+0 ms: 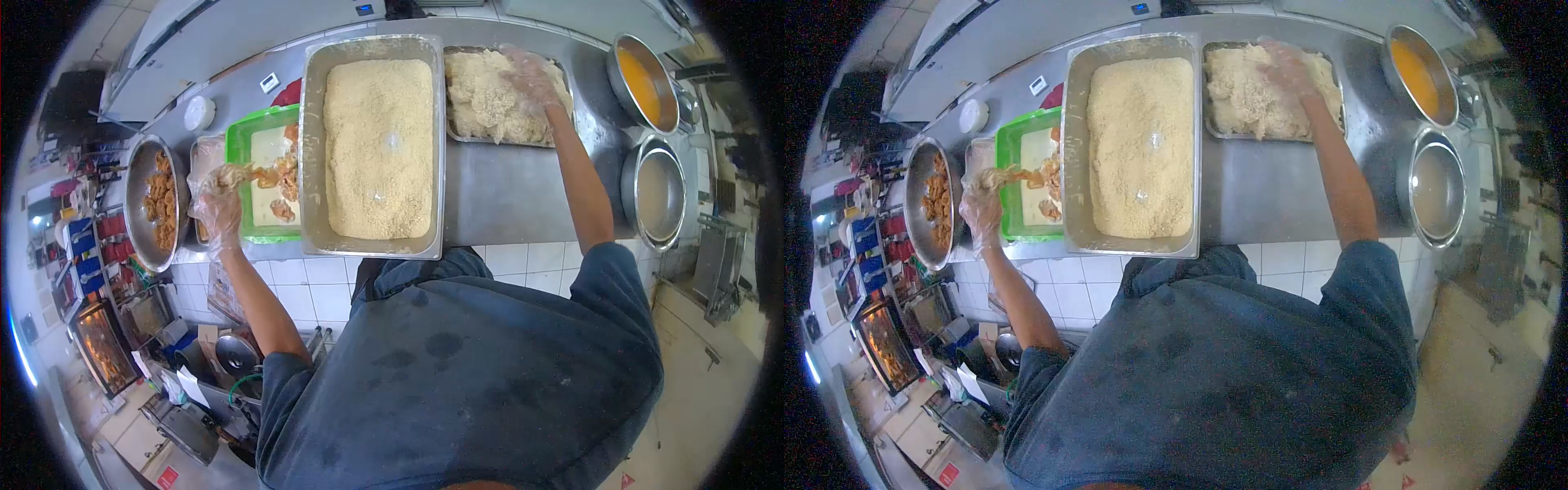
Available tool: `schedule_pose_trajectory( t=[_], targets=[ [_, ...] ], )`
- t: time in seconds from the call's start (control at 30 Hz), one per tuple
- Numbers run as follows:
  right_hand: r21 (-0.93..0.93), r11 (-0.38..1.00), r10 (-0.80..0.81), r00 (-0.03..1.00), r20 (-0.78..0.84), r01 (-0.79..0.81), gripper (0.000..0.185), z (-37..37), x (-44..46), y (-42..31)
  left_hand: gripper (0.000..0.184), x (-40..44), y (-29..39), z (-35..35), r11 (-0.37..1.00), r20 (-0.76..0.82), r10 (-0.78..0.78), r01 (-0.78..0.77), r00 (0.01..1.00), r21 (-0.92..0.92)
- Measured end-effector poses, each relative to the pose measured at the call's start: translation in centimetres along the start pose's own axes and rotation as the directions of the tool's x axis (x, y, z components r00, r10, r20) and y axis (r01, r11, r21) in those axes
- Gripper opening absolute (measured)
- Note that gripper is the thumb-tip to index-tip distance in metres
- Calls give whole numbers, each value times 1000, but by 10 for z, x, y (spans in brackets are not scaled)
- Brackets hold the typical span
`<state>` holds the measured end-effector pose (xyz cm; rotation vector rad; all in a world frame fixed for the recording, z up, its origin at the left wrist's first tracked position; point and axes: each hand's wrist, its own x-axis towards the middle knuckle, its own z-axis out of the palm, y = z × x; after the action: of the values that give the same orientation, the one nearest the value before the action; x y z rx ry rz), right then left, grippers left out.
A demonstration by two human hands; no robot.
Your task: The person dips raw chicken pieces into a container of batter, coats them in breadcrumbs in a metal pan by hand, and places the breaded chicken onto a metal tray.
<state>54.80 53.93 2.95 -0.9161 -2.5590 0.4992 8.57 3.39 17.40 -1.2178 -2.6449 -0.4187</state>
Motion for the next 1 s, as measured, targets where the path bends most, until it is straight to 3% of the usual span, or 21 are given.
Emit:
schedule_pose_trajectory(
  t=[0.1,0.13,0.2,0.23,0.4,0.47,0.5,0.53,0.57,0.63,0.73,0.83,0.9,0.97,1.0],
  targets=[
    [126,985,124,992,-28,-120,61,-7,-4,-29,34,2,39,-11,996,-13,-32,31,999,-82],
    [192,965,179,984,16,-178,59,-16,-10,-56,35,3,42,-9,982,89,-57,72,994,-176],
    [298,908,278,955,100,-295,55,-44,-25,-117,37,11,58,-5,976,111,11,14,994,-216],
    [373,878,280,954,106,-300,53,-40,-34,-130,35,18,75,-7,983,41,100,-92,994,-156],
    [682,609,383,903,195,-406,45,-34,-68,-230,21,46,130,-4,923,25,222,-202,975,-327],
    [674,652,310,933,182,-348,43,-5,-79,-266,26,59,134,11,895,126,208,-137,970,-425],
    [827,386,291,905,311,-408,42,32,-92,-271,29,62,138,17,875,180,209,-102,961,-473],
    [739,488,251,885,391,-465,44,66,-102,-275,21,64,148,17,859,101,254,-176,962,-482],
    [639,590,209,858,469,-493,46,100,-111,-278,21,66,155,19,848,119,261,-169,958,-503],
    [192,884,320,851,417,-427,54,146,-111,-286,20,72,163,24,825,147,277,-157,949,-543],
    [239,815,526,847,77,-528,58,189,-69,-280,18,81,151,63,774,126,289,-153,949,-615],
    [212,871,489,822,-293,-443,55,256,18,-193,19,84,152,59,750,113,312,-171,943,-639],
    [68,896,443,895,-61,-439,57,236,65,-168,19,90,137,80,753,52,346,-244,937,-611],
    [257,906,350,937,-5,-337,59,262,91,-144,18,91,140,54,744,95,324,-192,941,-640],
    [489,843,303,949,-91,-223,61,312,97,-120,17,92,140,44,739,132,312,-153,941,-656]
  ],
)
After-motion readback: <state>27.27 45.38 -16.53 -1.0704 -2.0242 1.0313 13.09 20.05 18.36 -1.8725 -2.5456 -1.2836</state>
